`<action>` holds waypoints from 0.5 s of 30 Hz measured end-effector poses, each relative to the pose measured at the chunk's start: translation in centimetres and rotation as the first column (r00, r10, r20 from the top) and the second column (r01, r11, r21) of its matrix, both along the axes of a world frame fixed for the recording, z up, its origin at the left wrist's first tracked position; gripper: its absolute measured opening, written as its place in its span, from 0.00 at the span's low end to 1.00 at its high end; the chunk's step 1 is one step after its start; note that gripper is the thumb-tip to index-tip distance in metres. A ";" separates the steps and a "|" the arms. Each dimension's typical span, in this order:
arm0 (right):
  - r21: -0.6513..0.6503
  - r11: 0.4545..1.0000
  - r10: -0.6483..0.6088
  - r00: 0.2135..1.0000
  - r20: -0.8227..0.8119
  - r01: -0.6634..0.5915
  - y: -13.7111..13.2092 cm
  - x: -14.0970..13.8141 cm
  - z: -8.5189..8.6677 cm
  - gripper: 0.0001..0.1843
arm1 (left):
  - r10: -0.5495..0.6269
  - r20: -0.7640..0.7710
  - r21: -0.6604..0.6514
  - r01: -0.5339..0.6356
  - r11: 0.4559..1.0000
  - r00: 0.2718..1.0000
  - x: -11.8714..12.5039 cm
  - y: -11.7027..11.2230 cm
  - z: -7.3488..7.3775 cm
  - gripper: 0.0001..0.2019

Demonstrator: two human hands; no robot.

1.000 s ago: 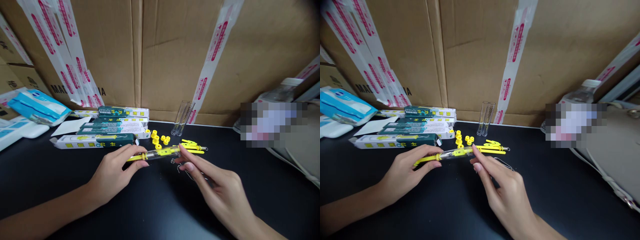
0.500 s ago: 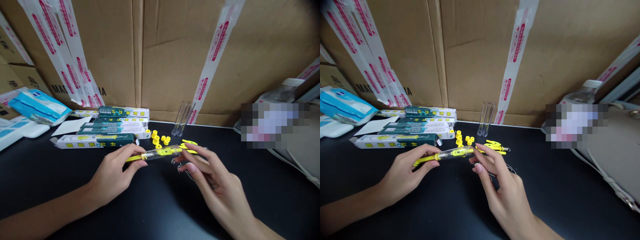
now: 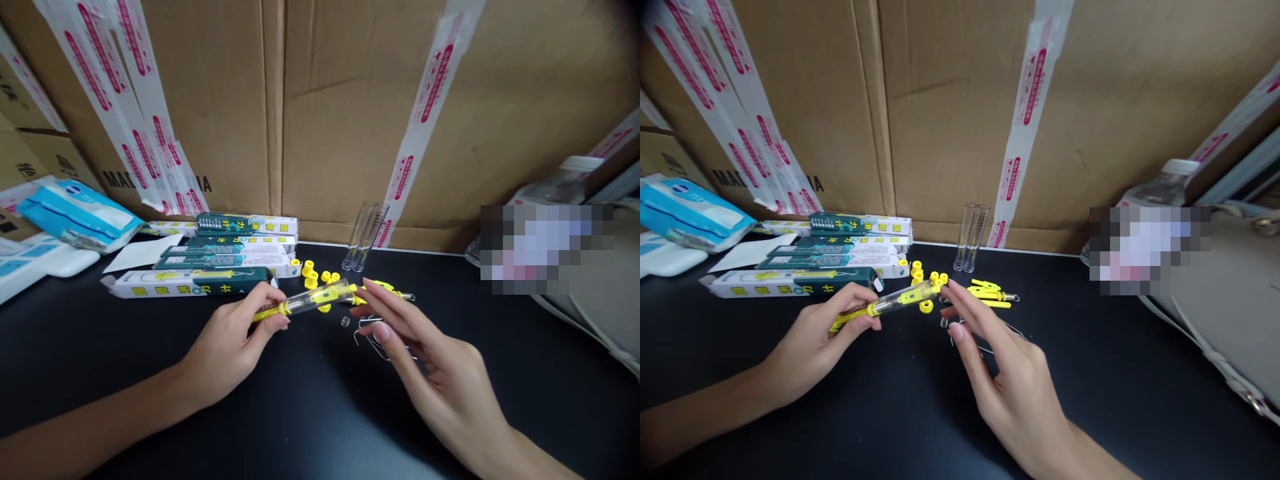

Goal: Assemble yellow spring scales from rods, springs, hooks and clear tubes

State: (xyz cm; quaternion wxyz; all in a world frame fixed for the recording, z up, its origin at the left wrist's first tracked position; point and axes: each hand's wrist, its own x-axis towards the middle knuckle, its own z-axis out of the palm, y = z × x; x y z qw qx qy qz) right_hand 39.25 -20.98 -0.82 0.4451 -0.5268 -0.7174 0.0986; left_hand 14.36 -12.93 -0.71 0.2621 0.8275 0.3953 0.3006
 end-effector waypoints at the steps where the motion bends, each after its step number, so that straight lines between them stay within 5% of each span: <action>1: -0.009 1.000 -0.007 1.000 -0.003 0.007 0.1 0.0 0.1 0.22 | -0.013 -0.005 -0.015 0.013 1.000 1.000 0.0 0.0 0.0 0.06; 9: 0.056 0.995 -0.091 0.993 0.075 0.087 1.4 1.1 0.8 0.14 | 0.019 0.190 -0.201 0.020 0.979 0.982 -0.3 0.7 -0.3 0.13; 15: 0.050 0.994 -0.101 0.986 0.131 0.095 2.0 2.0 1.0 0.11 | 0.061 0.472 -0.467 0.191 0.863 0.880 -0.2 1.2 -0.3 0.19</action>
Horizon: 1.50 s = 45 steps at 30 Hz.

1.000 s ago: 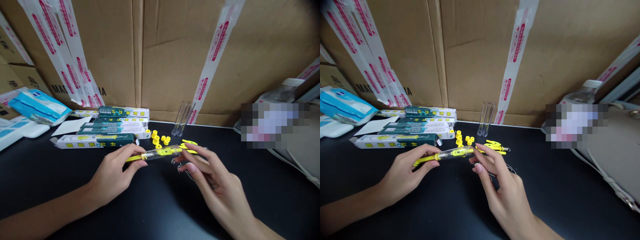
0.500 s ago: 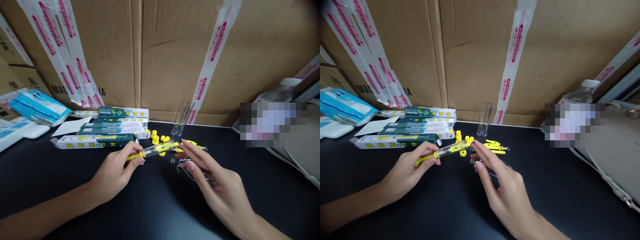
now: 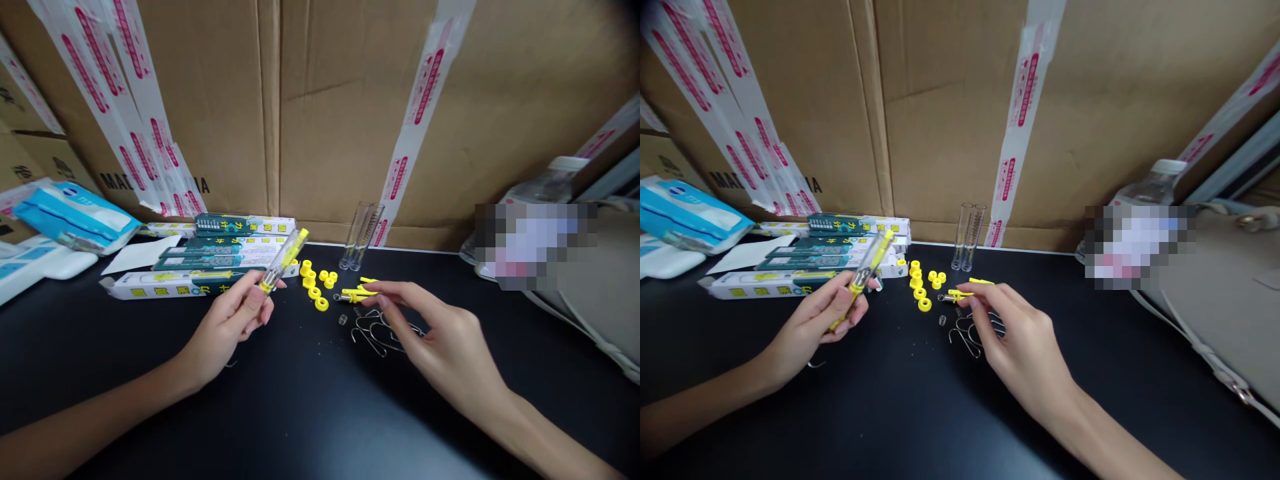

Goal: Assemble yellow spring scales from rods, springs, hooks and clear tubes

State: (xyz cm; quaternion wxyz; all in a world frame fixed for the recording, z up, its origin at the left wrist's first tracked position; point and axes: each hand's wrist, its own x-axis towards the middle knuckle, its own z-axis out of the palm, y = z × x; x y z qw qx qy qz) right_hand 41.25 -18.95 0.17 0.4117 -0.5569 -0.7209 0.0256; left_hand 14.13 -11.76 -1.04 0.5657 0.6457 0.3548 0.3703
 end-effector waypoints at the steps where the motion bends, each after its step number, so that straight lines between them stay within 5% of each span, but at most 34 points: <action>1: -0.014 1.000 -0.001 1.000 0.000 0.001 0.1 0.0 -0.1 0.11 | -0.020 0.071 -0.032 0.022 0.999 0.997 0.1 0.0 0.0 0.19; 7: -0.026 0.999 0.041 0.999 0.014 -0.041 0.5 -0.4 -1.0 0.08 | -0.043 0.298 -0.121 0.083 0.989 0.954 0.3 0.2 -0.1 0.17; 16: 0.037 0.993 0.103 0.977 0.189 -0.112 0.5 -2.8 -2.2 0.10 | -0.097 0.284 -0.093 0.128 0.987 0.954 0.4 0.2 -0.2 0.17; 22: -0.006 0.998 -0.055 0.978 0.203 0.057 4.4 -3.5 -0.7 0.12 | -0.120 0.259 -0.077 0.144 0.987 0.959 0.5 0.2 -0.1 0.17; 31: -0.085 0.995 -0.043 0.992 0.119 0.053 7.8 -5.3 -0.7 0.05 | -0.121 0.180 -0.051 0.132 0.990 0.976 0.5 0.2 0.0 0.19; 35: -0.063 0.997 0.043 0.997 -0.064 -0.047 6.6 -4.2 0.9 0.05 | 0.016 -0.015 0.141 -0.014 0.990 1.000 0.1 -0.2 0.3 0.18; 40: -0.074 0.970 0.189 0.907 -0.378 -0.232 3.8 -1.7 2.2 0.12 | 0.173 -0.219 0.527 -0.033 0.849 0.960 -0.1 -0.9 0.6 0.12; 45: -0.101 0.986 0.111 0.972 -0.208 -0.134 1.4 -0.2 1.5 0.09 | 0.274 -0.320 0.641 -0.006 0.768 0.907 0.0 -1.1 0.2 0.12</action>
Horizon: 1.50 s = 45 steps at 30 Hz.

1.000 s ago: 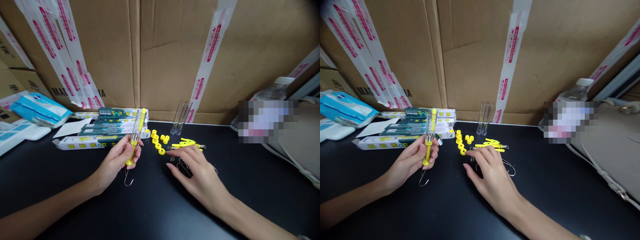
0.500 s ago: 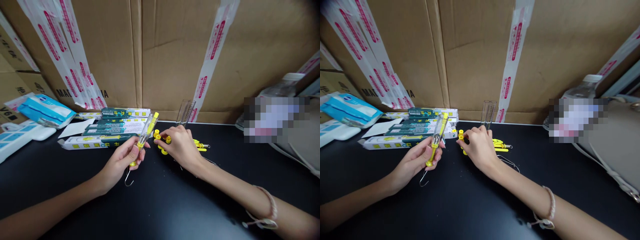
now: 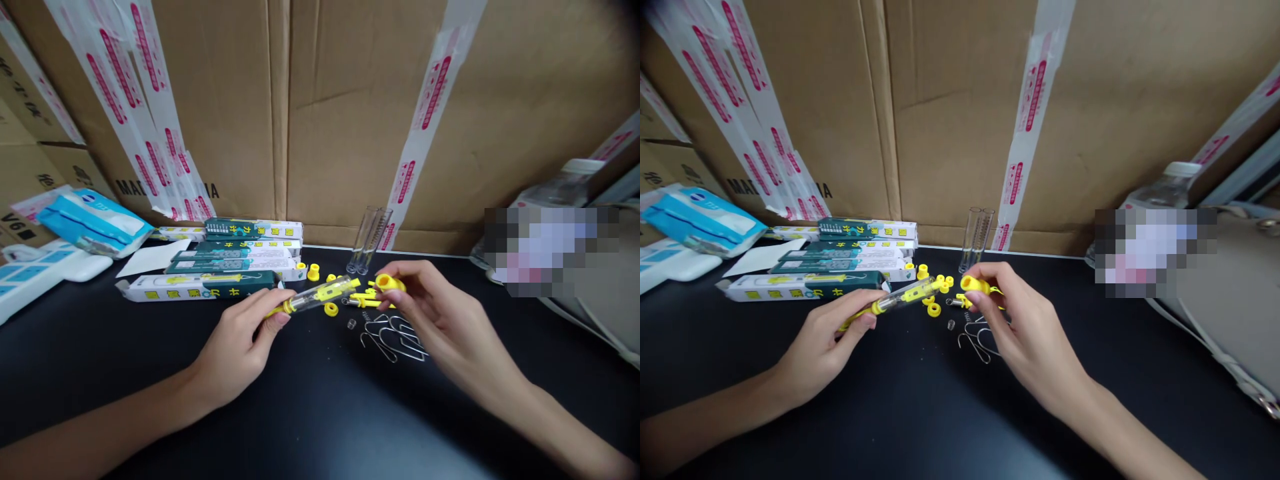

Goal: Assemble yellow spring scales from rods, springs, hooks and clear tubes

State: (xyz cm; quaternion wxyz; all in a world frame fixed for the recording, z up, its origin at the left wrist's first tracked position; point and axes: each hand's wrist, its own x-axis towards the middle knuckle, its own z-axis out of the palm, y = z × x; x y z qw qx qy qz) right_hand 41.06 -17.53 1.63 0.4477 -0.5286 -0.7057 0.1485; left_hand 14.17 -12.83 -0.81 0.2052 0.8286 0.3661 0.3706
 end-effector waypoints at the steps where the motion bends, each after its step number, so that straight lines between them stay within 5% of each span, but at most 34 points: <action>1: 0.012 1.000 -0.007 1.000 0.023 0.007 -0.2 0.1 -0.2 0.08 | 0.002 -0.015 0.014 -0.002 1.000 1.000 0.0 0.0 -0.1 0.13; 13: 0.177 0.984 -0.018 0.960 0.280 -0.033 -1.2 -0.6 0.2 0.04 | -0.040 -0.152 0.090 0.054 0.994 0.988 0.0 -0.3 -0.7 0.14; 21: 0.184 0.983 -0.022 0.973 0.229 -0.021 -1.2 -0.8 -0.3 0.06 | -0.038 -0.156 0.079 0.051 0.996 0.987 0.1 -0.3 -0.6 0.13; 27: 0.119 0.992 0.020 0.995 0.093 -0.031 -1.4 -0.9 -0.2 0.17 | -0.030 -0.165 0.074 0.043 0.996 0.986 0.0 -0.3 -0.6 0.14; 34: -0.020 1.000 0.019 0.991 -0.136 -0.022 -1.1 -0.8 -1.0 0.10 | -0.022 -0.144 0.068 0.032 0.997 0.989 0.0 -0.4 -0.6 0.14; 45: -0.160 0.986 0.037 0.994 -0.104 -0.054 -1.3 -0.9 -0.3 0.12 | -0.049 -0.166 0.161 0.076 0.984 0.985 0.1 -0.5 -0.4 0.15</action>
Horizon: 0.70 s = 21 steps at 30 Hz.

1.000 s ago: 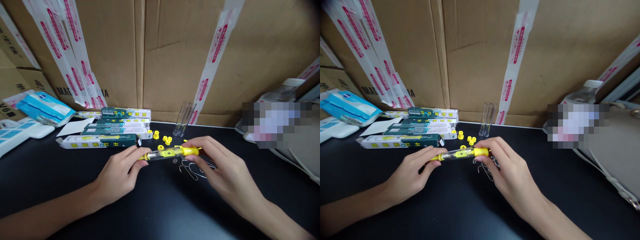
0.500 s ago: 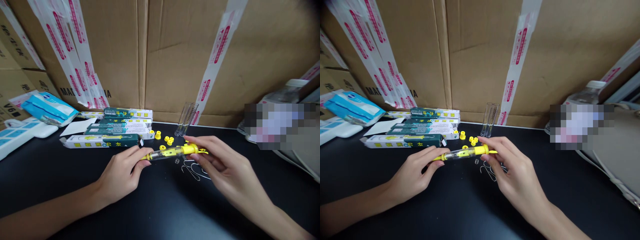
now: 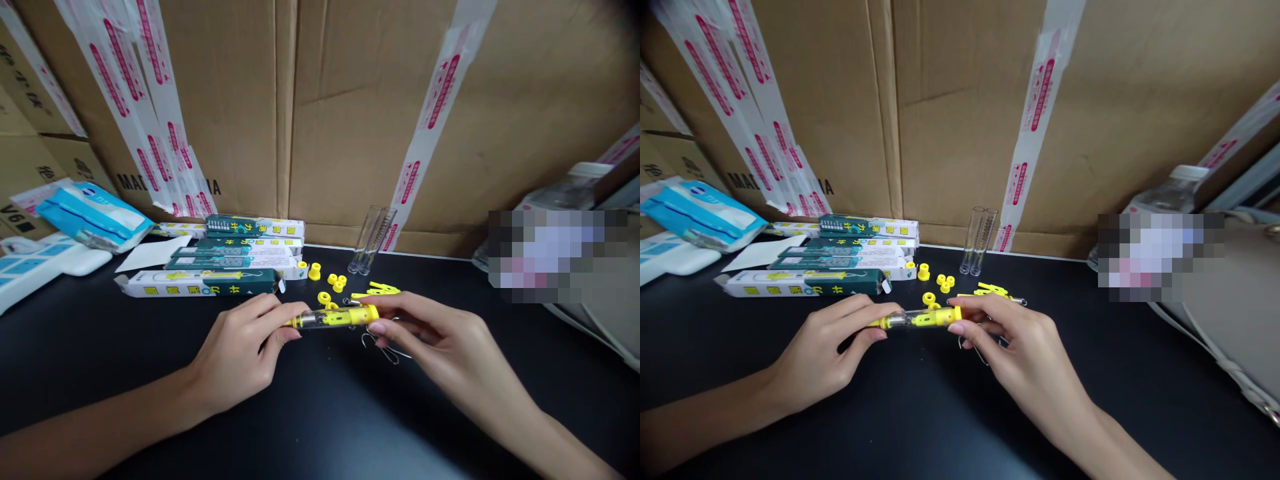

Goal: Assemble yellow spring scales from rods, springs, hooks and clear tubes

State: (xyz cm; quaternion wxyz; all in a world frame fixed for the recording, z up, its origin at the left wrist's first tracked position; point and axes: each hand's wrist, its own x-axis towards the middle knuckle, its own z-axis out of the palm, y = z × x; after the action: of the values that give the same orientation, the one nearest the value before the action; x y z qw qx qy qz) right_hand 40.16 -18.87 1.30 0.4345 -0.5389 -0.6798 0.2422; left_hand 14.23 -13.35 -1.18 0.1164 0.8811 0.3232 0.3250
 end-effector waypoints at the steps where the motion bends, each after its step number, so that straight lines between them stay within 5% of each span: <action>1: -0.007 1.000 -0.006 1.000 -0.013 0.006 0.0 0.0 -0.1 0.13 | -0.001 -0.009 0.005 0.001 1.000 1.000 0.0 0.0 0.0 0.15; 12: -0.105 0.994 -0.041 0.972 -0.230 0.017 0.5 -0.3 -0.8 0.14 | -0.030 -0.004 0.076 0.030 0.997 1.000 0.0 0.0 -0.4 0.15; 21: -0.279 0.960 -0.089 0.929 -0.360 -0.017 1.4 0.4 -1.0 0.22 | -0.118 0.159 0.242 0.077 0.967 0.980 0.3 0.1 -0.8 0.19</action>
State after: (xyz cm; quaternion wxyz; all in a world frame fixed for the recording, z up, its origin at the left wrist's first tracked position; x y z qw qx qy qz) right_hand 40.52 -17.49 0.28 0.4791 -0.5517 -0.5352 0.4238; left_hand 14.52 -13.28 -1.98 0.0547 0.8722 0.2275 0.4296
